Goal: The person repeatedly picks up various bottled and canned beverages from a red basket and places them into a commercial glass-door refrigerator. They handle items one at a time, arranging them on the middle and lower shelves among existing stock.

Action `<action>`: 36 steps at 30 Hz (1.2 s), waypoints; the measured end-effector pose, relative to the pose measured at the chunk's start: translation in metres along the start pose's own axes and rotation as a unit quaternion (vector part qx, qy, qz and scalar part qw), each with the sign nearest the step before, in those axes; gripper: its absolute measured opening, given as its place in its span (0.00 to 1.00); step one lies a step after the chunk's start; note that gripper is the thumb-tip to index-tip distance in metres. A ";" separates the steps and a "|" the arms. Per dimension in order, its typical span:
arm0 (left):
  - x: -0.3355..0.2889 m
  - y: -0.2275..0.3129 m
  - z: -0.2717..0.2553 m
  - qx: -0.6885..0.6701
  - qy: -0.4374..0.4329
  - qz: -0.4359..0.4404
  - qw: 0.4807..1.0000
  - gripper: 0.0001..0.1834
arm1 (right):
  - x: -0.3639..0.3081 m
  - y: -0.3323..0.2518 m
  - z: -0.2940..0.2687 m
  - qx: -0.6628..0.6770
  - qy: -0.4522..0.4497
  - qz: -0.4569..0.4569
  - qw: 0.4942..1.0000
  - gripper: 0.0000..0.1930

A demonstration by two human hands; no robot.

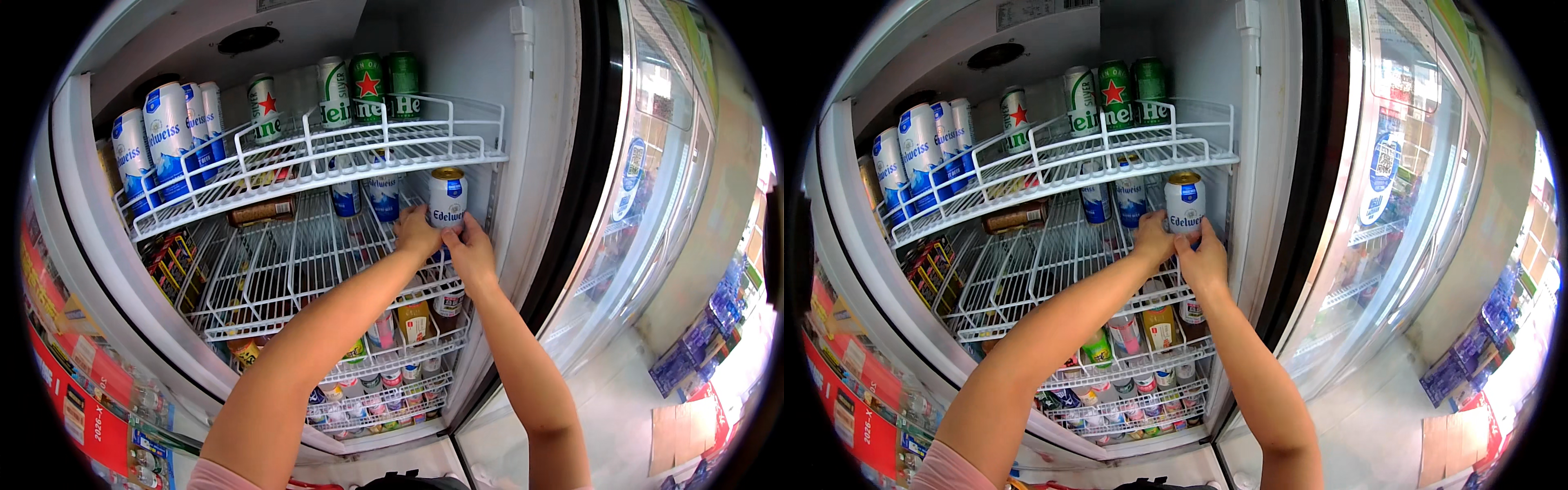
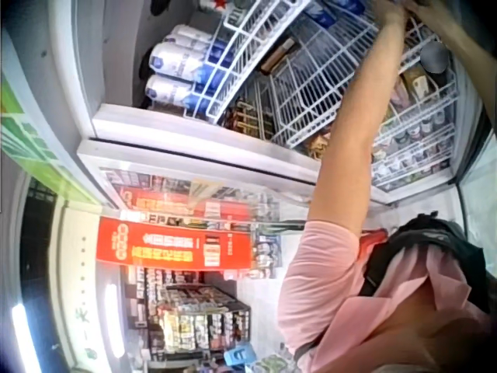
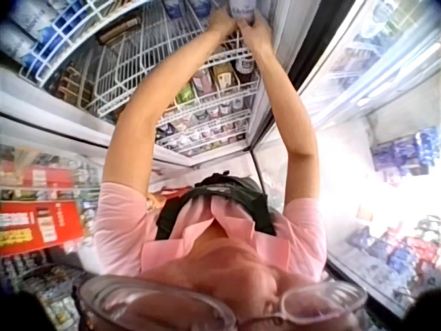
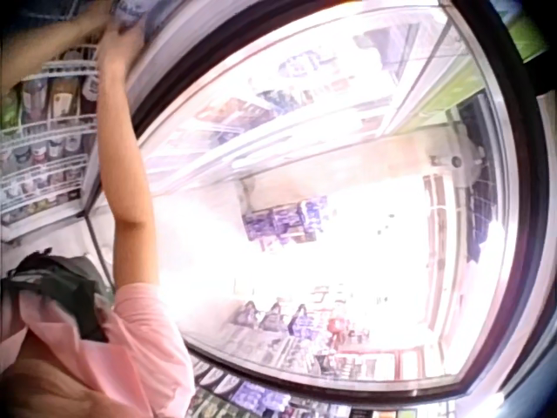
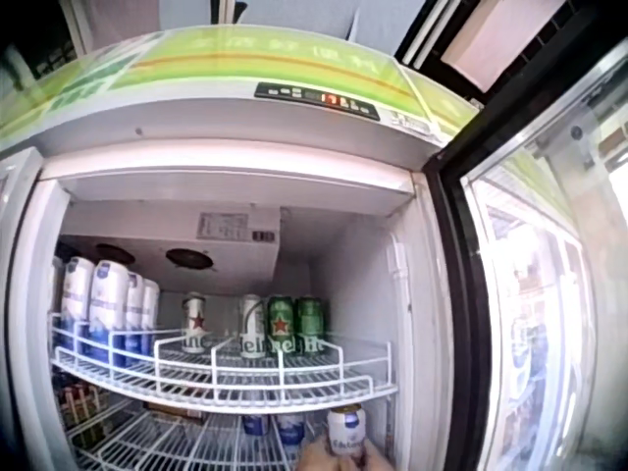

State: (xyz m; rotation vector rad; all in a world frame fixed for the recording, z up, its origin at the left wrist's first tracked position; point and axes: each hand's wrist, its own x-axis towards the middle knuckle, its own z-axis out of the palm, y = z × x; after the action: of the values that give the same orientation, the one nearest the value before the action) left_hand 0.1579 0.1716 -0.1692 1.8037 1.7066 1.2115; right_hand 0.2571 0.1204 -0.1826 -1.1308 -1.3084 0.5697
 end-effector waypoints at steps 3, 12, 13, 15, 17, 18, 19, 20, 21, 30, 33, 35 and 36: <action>0.013 0.008 0.001 0.020 -0.012 -0.051 0.998 0.46 | 0.019 0.031 0.011 0.046 -0.001 -0.011 0.999 0.26; 0.027 -0.003 0.004 0.009 0.014 -0.018 1.000 0.43 | 0.013 0.031 0.025 0.090 0.027 -0.006 0.996 0.31; 0.024 -0.008 0.003 0.016 0.038 0.010 0.999 0.42 | 0.006 0.025 0.028 0.122 0.038 -0.004 0.992 0.30; 0.009 -0.008 -0.011 -0.046 0.064 0.119 0.990 0.39 | -0.015 0.002 0.031 0.189 0.058 0.003 0.980 0.30; -0.015 -0.013 -0.034 -0.112 0.067 0.200 0.971 0.33 | -0.045 -0.023 0.034 0.287 0.046 0.038 0.956 0.27; -0.037 -0.007 -0.050 -0.137 0.046 0.214 0.966 0.31 | -0.057 -0.032 0.032 0.318 0.010 -0.038 0.947 0.24; -0.050 -0.004 -0.065 -0.193 -0.006 0.198 0.961 0.28 | -0.072 -0.052 0.035 0.343 0.017 -0.069 0.937 0.21; -0.071 0.007 -0.085 -0.281 -0.078 0.162 0.943 0.25 | -0.083 -0.070 0.033 0.339 0.000 -0.124 0.933 0.23; -0.088 0.019 -0.100 -0.291 -0.118 0.206 0.927 0.24 | -0.086 -0.084 0.031 0.329 0.003 -0.168 0.929 0.23; -0.107 0.031 -0.310 -0.202 0.199 0.404 0.869 0.32 | -0.085 -0.222 0.101 0.315 -0.151 -0.365 0.863 0.25; -0.091 0.011 -0.356 -0.122 0.357 0.368 0.850 0.32 | -0.061 -0.248 0.150 0.297 -0.162 -0.354 0.872 0.25; -0.078 -0.004 -0.372 -0.110 0.374 0.335 0.858 0.34 | -0.040 -0.261 0.181 0.260 -0.150 -0.332 0.894 0.25; -0.074 -0.010 -0.377 -0.103 0.373 0.322 0.864 0.34 | -0.033 -0.267 0.195 0.238 -0.146 -0.321 0.905 0.26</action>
State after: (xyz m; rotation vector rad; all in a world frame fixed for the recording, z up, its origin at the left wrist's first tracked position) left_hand -0.1347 -0.0023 0.0094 1.9626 1.1830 2.5314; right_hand -0.0014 0.0486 0.0140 -0.1793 -1.5822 0.5260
